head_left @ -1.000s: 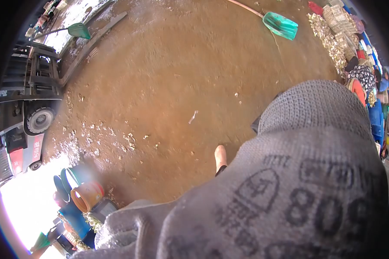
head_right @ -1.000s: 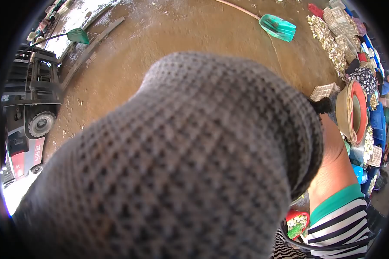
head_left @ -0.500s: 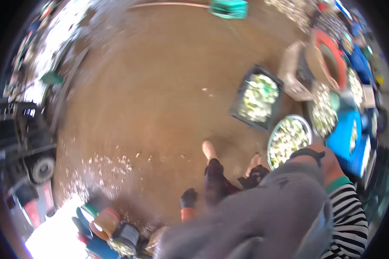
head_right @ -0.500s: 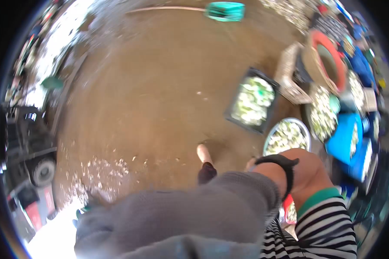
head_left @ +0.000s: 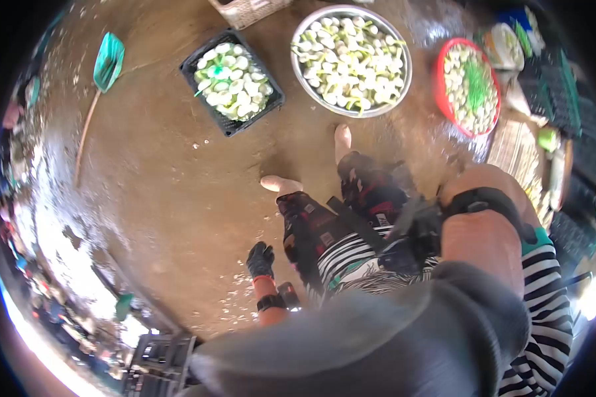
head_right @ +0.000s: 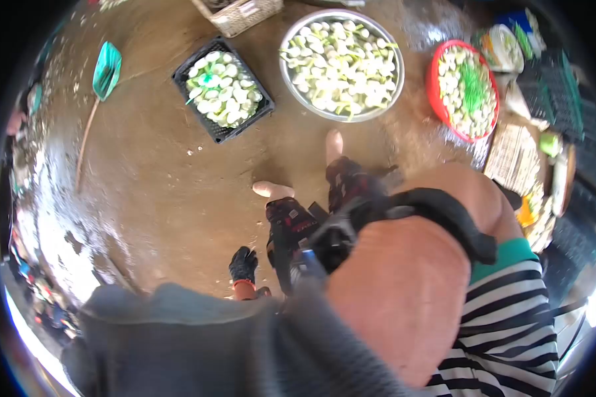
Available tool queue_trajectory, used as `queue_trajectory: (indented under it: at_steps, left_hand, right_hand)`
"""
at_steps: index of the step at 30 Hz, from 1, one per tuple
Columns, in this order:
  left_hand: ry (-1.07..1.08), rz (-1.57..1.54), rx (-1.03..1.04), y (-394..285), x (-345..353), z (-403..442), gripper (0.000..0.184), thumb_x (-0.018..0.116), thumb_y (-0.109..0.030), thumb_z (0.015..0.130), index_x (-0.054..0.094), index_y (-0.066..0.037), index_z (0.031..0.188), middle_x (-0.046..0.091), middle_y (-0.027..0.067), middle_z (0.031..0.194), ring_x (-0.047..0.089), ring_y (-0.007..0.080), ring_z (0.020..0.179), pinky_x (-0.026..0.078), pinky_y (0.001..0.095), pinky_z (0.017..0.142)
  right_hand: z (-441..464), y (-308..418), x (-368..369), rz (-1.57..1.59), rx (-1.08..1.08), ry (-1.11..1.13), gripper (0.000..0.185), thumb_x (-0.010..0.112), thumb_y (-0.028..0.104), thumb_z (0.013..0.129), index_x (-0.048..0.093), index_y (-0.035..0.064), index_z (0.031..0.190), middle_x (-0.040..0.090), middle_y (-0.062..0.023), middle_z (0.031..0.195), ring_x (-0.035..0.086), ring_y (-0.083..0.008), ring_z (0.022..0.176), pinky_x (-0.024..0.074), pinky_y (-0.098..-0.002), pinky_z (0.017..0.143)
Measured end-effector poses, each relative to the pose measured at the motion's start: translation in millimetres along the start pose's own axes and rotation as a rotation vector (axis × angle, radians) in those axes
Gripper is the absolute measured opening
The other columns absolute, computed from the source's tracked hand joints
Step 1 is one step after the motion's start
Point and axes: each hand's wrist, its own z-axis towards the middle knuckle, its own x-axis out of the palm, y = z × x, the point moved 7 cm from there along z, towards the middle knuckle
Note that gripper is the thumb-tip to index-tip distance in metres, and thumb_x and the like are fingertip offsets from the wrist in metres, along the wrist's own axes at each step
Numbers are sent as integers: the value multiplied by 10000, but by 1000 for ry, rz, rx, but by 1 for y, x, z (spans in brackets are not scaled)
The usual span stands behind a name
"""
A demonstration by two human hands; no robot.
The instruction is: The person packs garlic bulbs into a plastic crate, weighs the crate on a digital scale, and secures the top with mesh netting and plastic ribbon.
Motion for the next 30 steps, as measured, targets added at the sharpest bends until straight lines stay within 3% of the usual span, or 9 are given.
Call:
queue_trajectory:
  at_steps: [9, 15, 19, 20, 22, 23, 25, 26, 30]
  left_hand:
    - [224, 355, 100, -100, 196, -12, 322, 665, -187, 800, 592, -20, 1066, 644, 88, 920, 651, 216, 774, 517, 319, 635]
    - [244, 506, 107, -157, 231, -16, 353, 667, -179, 784, 579, -35, 1094, 617, 102, 1000, 631, 292, 879, 505, 411, 758]
    - [316, 670, 62, -172, 252, 19, 311, 557, -206, 852, 575, -35, 1112, 622, 91, 1001, 631, 262, 849, 499, 373, 675]
    - [328, 735, 43, -175, 255, 30, 315, 530, -214, 861, 572, -38, 1119, 619, 93, 1016, 628, 271, 864, 496, 388, 694]
    - [582, 825, 37, -188, 284, 48, 363, 486, -255, 853, 566, -56, 1145, 623, 103, 1019, 624, 279, 888, 484, 409, 752]
    - [781, 1282, 256, -180, 301, 109, 361, 490, -271, 844, 570, -92, 1147, 627, 99, 998, 625, 277, 885, 485, 407, 749]
    - [816, 2353, 1351, -184, 372, 100, 363, 499, -301, 826, 578, -162, 1151, 636, 89, 954, 625, 274, 881, 488, 403, 744]
    - [564, 2483, 983, -220, 408, 46, 328, 494, -316, 835, 591, -182, 1118, 643, 78, 938, 627, 277, 901, 496, 415, 736]
    - [353, 2537, 1116, -235, 536, -34, 359, 507, -357, 835, 565, -187, 1146, 641, 94, 963, 630, 289, 901, 503, 425, 733]
  right_hand:
    - [-227, 25, -174, -430, 310, -525, 214, 666, 90, 696, 606, 57, 899, 604, -122, 880, 560, -328, 838, 453, -390, 722]
    - [-467, -88, -117, -616, 1163, -606, 121, 579, 154, 753, 640, 85, 832, 624, -93, 831, 586, -280, 750, 464, -357, 625]
    - [-585, -54, -61, -353, 1856, -664, 141, 560, 162, 764, 671, 140, 848, 660, -66, 878, 629, -234, 791, 490, -320, 652]
    - [-653, -87, 9, -773, 1892, 109, 147, 585, 152, 740, 675, 168, 856, 666, -53, 876, 639, -217, 811, 493, -316, 665]
    - [-618, -22, -10, -376, 2041, 89, 155, 680, 214, 668, 693, 173, 817, 665, -61, 838, 641, -220, 817, 494, -313, 694]
    - [-663, -31, 41, -505, 1940, 252, 157, 660, 238, 694, 700, 133, 803, 668, -102, 844, 645, -244, 829, 498, -324, 700]
    - [-761, -39, 125, -476, 2106, -47, 198, 585, 243, 742, 702, 104, 820, 672, -115, 843, 650, -264, 810, 502, -342, 695]
    - [-808, -41, 166, -470, 2167, -215, 229, 548, 245, 766, 703, 90, 829, 674, -122, 843, 653, -273, 800, 505, -352, 692]
    - [-813, -19, 105, -11, 2351, -566, 412, 561, 402, 757, 688, 62, 951, 633, -180, 1047, 605, -279, 1017, 465, -392, 860]
